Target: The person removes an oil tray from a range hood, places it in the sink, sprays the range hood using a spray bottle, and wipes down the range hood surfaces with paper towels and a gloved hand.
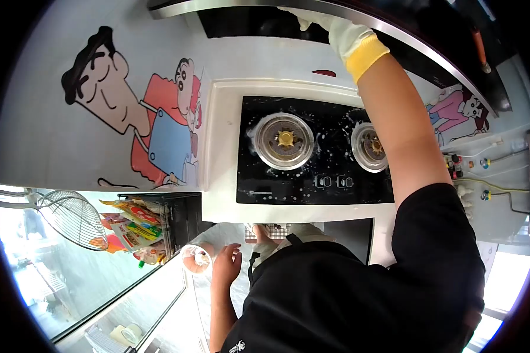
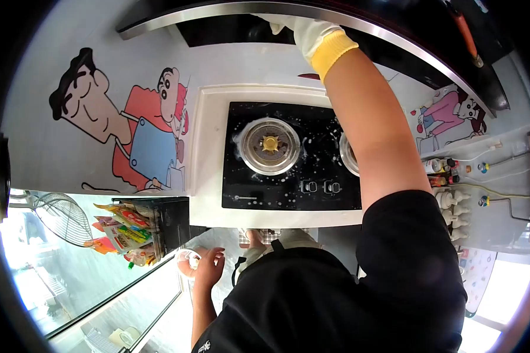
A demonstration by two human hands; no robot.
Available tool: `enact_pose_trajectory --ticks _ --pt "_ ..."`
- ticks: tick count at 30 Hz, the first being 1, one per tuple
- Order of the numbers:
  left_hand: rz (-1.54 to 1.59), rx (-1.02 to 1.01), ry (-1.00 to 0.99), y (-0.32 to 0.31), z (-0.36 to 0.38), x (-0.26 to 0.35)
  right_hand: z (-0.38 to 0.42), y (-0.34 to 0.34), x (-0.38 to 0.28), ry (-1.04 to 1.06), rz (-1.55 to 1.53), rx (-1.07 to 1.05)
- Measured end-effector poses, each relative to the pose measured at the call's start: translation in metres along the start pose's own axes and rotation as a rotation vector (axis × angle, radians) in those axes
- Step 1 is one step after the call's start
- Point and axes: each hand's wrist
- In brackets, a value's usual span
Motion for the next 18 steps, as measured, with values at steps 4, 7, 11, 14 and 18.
enact_pose_trajectory --ticks 4,7,11,14,18 --pt "-0.069 -0.053 0.001 -0.022 0.002 0.014 0.012 0.03 0.036 0.01 0.023 -0.013" --pt "-0.112 -0.071 -0.016 -0.034 -0.005 0.034 0.023 0.055 0.06 0.005 0.03 -0.005" --pt "-0.124 -0.098 -0.026 -0.052 -0.015 0.056 0.037 0.091 0.1 -0.022 0.052 0.015" --pt "-0.155 -0.123 -0.051 -0.064 -0.021 0.075 0.05 0.127 0.135 -0.058 0.089 0.054" --pt "-0.176 -0.179 -0.039 -0.078 -0.028 0.102 0.067 0.182 0.195 -0.144 0.163 0.137"
Point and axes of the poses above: each hand's wrist, its own z-axis away from the middle knuckle, its own y-axis out of the back of the hand, x = y × z, and after that the axes turned 10 degrees about -y, right-handed
